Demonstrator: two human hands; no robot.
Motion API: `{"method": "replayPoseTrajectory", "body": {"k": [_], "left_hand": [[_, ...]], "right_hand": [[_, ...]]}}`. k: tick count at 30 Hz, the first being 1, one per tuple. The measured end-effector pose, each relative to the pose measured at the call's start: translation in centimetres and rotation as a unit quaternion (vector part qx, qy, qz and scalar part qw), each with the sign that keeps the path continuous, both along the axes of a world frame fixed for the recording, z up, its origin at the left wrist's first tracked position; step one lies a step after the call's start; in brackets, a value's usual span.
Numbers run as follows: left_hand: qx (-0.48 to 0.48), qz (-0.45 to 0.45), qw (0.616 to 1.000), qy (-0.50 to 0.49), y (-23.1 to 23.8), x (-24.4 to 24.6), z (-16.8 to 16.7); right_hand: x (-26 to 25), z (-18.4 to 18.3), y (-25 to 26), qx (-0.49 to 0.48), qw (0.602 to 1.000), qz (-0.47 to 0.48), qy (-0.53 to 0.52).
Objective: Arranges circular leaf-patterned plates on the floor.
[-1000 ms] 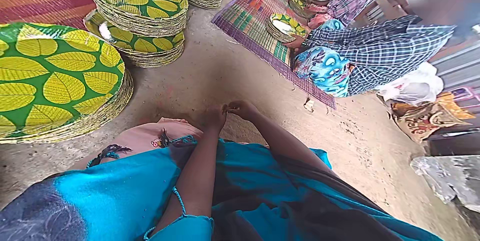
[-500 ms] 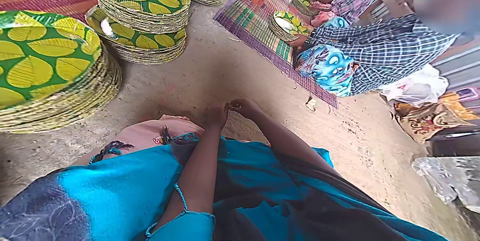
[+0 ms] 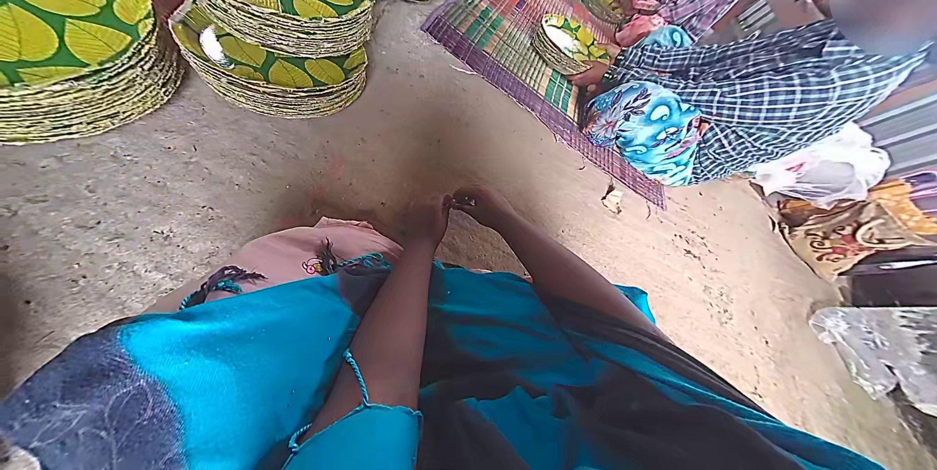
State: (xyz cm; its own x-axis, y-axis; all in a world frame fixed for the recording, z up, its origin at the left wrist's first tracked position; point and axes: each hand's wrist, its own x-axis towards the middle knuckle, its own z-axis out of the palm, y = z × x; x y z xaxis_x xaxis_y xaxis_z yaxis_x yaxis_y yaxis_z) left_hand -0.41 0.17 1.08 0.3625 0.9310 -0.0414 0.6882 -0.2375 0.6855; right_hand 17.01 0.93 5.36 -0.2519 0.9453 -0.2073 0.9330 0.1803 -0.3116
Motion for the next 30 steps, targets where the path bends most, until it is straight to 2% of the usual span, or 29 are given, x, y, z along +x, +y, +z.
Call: {"method": "replayPoseTrajectory", "body": {"k": [20, 25, 30], "left_hand": [[-0.009, -0.004, 1.0, 0.011, 0.0, 0.01, 0.07], [-0.027, 0.031, 0.998, -0.042, 0.18, 0.12, -0.33], [-0.033, 0.029, 0.996, -0.074, 0.31, 0.22, -0.7]], "right_hand": [[-0.21, 0.45, -0.12, -0.011, 0.998, 0.035, -0.042], [-0.17, -0.18, 0.1, 0.043, 0.996, 0.03, -0.067], [0.32, -0.14, 0.19, 0.09, 0.993, 0.026, -0.07]]}}
